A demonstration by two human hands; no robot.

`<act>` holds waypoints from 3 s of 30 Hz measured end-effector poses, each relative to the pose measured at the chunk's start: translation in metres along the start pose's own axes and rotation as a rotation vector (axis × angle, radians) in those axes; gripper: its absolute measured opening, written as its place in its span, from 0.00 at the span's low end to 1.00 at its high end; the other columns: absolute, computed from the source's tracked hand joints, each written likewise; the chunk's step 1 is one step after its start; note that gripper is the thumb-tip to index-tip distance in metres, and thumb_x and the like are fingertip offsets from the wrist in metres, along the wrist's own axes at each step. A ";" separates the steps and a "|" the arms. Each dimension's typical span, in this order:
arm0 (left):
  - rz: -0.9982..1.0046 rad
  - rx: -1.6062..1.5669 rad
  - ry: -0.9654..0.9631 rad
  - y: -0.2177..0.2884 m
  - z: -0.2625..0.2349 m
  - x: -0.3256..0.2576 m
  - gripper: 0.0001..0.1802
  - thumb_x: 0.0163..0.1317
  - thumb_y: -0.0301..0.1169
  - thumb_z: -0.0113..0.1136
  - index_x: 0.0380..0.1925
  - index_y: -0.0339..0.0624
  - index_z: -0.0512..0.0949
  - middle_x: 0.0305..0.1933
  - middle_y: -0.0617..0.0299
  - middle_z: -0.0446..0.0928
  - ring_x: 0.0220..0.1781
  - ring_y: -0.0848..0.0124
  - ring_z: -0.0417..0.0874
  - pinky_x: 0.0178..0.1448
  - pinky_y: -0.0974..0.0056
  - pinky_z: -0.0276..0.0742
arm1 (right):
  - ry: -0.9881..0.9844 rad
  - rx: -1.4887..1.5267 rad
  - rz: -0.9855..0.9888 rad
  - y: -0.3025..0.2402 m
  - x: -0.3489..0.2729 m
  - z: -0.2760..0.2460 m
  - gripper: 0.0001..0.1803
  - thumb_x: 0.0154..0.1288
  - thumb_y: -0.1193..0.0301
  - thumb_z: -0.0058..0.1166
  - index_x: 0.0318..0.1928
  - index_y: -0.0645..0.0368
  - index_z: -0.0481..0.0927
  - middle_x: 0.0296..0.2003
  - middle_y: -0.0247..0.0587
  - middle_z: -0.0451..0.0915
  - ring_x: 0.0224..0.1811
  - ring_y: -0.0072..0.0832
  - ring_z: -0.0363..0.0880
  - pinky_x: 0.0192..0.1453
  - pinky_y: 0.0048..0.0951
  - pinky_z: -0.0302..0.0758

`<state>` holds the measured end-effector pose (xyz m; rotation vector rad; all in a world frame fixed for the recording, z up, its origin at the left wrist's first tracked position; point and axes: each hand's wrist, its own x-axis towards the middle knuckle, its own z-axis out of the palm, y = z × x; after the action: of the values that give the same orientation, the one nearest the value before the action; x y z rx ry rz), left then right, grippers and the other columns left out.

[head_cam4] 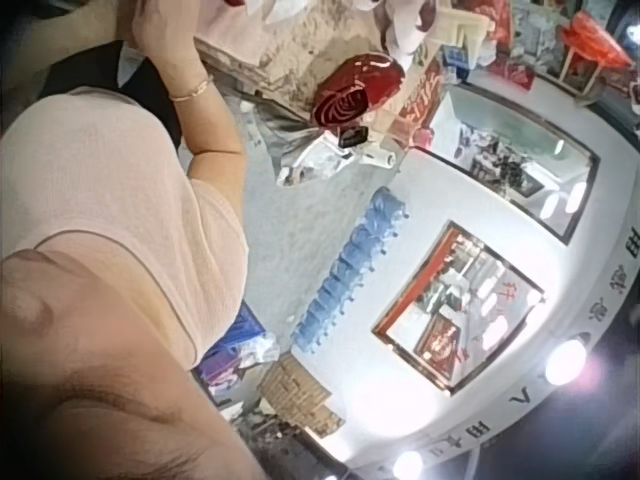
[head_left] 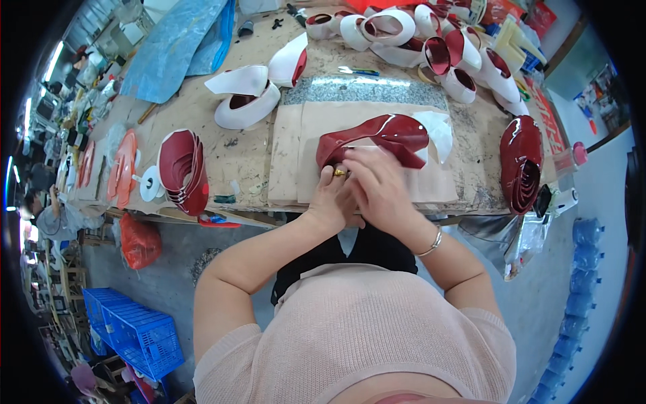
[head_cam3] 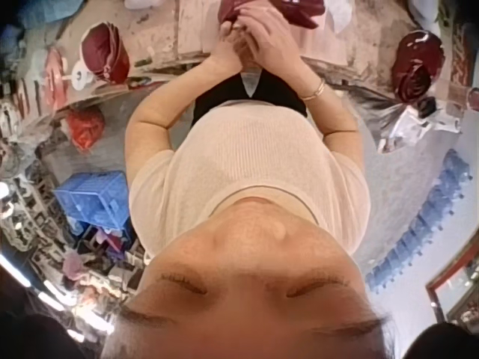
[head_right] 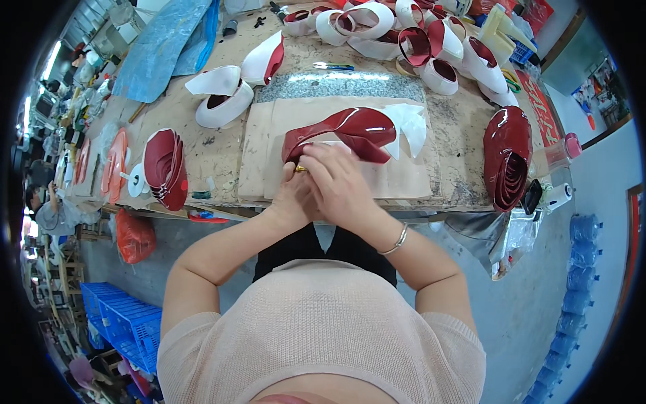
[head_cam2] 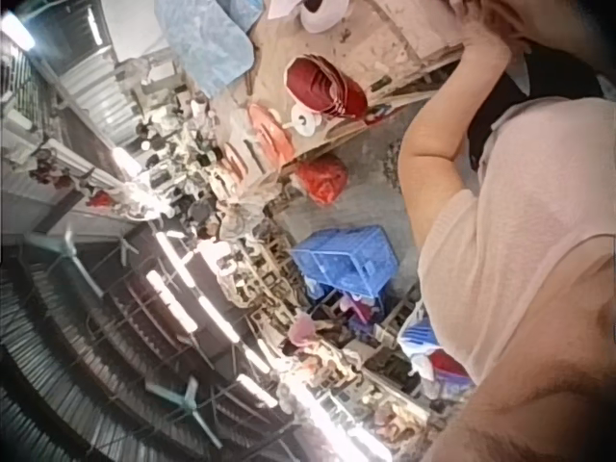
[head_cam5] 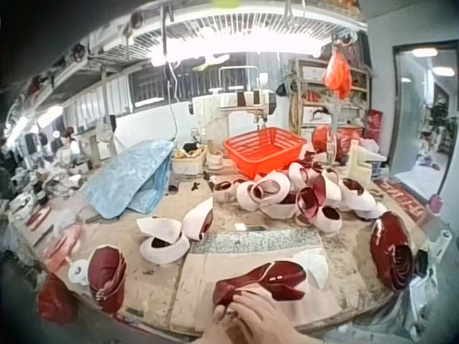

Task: Assembling and cleaning red patent leather shoe uppers at a factory workbench.

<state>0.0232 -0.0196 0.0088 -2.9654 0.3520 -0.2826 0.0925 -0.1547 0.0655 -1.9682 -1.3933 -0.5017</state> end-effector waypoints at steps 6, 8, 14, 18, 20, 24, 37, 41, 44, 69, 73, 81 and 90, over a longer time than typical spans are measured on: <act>0.146 0.333 -0.186 -0.058 -0.066 -0.017 0.45 0.45 0.60 0.64 0.55 0.36 0.71 0.52 0.59 0.72 0.61 0.65 0.66 0.66 0.50 0.49 | -0.239 -0.075 0.114 0.007 -0.026 0.045 0.34 0.66 0.53 0.49 0.61 0.70 0.66 0.63 0.57 0.66 0.68 0.47 0.63 0.69 0.45 0.61; 0.214 0.372 -0.266 -0.069 -0.070 -0.021 0.38 0.48 0.58 0.63 0.49 0.39 0.75 0.46 0.61 0.73 0.58 0.67 0.69 0.66 0.51 0.49 | -0.249 -0.112 0.113 0.001 -0.028 0.052 0.36 0.65 0.50 0.49 0.61 0.70 0.68 0.64 0.56 0.65 0.69 0.46 0.62 0.69 0.45 0.61; 0.319 0.417 -0.103 -0.077 -0.068 -0.023 0.19 0.56 0.45 0.56 0.37 0.42 0.81 0.39 0.63 0.72 0.52 0.68 0.71 0.62 0.54 0.53 | -0.257 -0.168 0.143 -0.006 -0.020 0.053 0.39 0.60 0.44 0.50 0.60 0.65 0.71 0.59 0.49 0.70 0.62 0.45 0.66 0.63 0.46 0.63; 0.370 0.415 0.038 -0.082 -0.058 -0.020 0.14 0.55 0.40 0.53 0.35 0.45 0.81 0.36 0.65 0.74 0.48 0.70 0.73 0.60 0.56 0.54 | -0.408 -0.240 0.235 -0.022 0.005 0.045 0.40 0.58 0.41 0.50 0.60 0.61 0.71 0.53 0.44 0.71 0.53 0.43 0.67 0.55 0.44 0.64; 0.345 0.380 0.104 -0.086 -0.049 -0.017 0.13 0.55 0.41 0.54 0.34 0.48 0.80 0.34 0.68 0.72 0.47 0.72 0.74 0.61 0.56 0.53 | -0.389 -0.223 0.252 -0.021 0.007 0.047 0.40 0.58 0.42 0.51 0.60 0.61 0.72 0.52 0.44 0.71 0.53 0.42 0.67 0.55 0.44 0.63; 0.174 -0.005 0.130 -0.096 -0.052 -0.005 0.08 0.53 0.39 0.58 0.31 0.50 0.79 0.32 0.70 0.71 0.45 0.72 0.75 0.62 0.57 0.52 | 0.073 -0.072 0.179 -0.001 -0.005 0.040 0.34 0.62 0.46 0.52 0.56 0.62 0.74 0.53 0.44 0.72 0.55 0.38 0.68 0.58 0.42 0.63; -0.241 -1.603 0.349 -0.043 -0.093 0.022 0.16 0.58 0.25 0.66 0.47 0.35 0.77 0.42 0.62 0.82 0.44 0.76 0.80 0.51 0.70 0.74 | 0.262 1.846 0.815 -0.008 0.042 -0.012 0.20 0.70 0.55 0.51 0.51 0.58 0.76 0.44 0.36 0.80 0.45 0.23 0.79 0.53 0.30 0.74; -0.240 -1.779 0.310 -0.044 -0.091 0.019 0.18 0.57 0.23 0.67 0.48 0.34 0.76 0.43 0.61 0.82 0.44 0.76 0.81 0.50 0.70 0.77 | 0.239 2.087 1.040 -0.004 0.047 -0.025 0.22 0.69 0.56 0.53 0.54 0.57 0.73 0.46 0.39 0.80 0.46 0.27 0.80 0.50 0.33 0.78; -0.205 -1.779 0.263 -0.044 -0.084 0.014 0.19 0.56 0.22 0.67 0.48 0.35 0.77 0.44 0.61 0.81 0.45 0.76 0.81 0.51 0.70 0.77 | 0.289 2.040 1.040 0.001 0.052 -0.020 0.21 0.68 0.57 0.54 0.53 0.57 0.73 0.43 0.38 0.80 0.43 0.26 0.80 0.46 0.32 0.79; -0.177 -1.809 0.198 -0.037 -0.075 0.016 0.14 0.56 0.24 0.68 0.44 0.37 0.81 0.41 0.62 0.83 0.42 0.78 0.81 0.47 0.71 0.76 | 0.403 1.628 0.787 -0.004 0.048 -0.038 0.14 0.68 0.64 0.54 0.45 0.63 0.78 0.38 0.38 0.81 0.36 0.21 0.80 0.40 0.23 0.78; -0.167 -1.874 0.253 -0.034 -0.075 0.019 0.14 0.57 0.23 0.66 0.45 0.37 0.81 0.40 0.62 0.83 0.41 0.77 0.81 0.48 0.71 0.76 | 0.541 1.613 0.739 -0.012 0.057 -0.032 0.13 0.68 0.66 0.55 0.45 0.64 0.78 0.35 0.36 0.80 0.33 0.21 0.79 0.38 0.22 0.78; -0.040 -2.042 0.411 -0.043 -0.068 0.024 0.16 0.57 0.19 0.64 0.47 0.36 0.79 0.44 0.58 0.82 0.44 0.69 0.83 0.52 0.65 0.80 | 0.116 1.552 0.679 -0.001 0.041 -0.035 0.09 0.64 0.70 0.59 0.39 0.64 0.81 0.35 0.35 0.81 0.33 0.19 0.79 0.38 0.20 0.76; -0.019 -2.323 0.145 -0.061 -0.056 0.009 0.29 0.59 0.46 0.65 0.55 0.40 0.71 0.51 0.59 0.76 0.55 0.66 0.77 0.60 0.57 0.73 | -0.189 0.710 0.362 -0.019 0.037 -0.042 0.08 0.59 0.70 0.61 0.33 0.63 0.79 0.30 0.37 0.80 0.33 0.26 0.79 0.38 0.30 0.74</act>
<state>0.0341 0.0298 0.0749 -5.0989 1.4626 0.1510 0.0906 -0.1554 0.1242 -1.6279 -1.0738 0.3208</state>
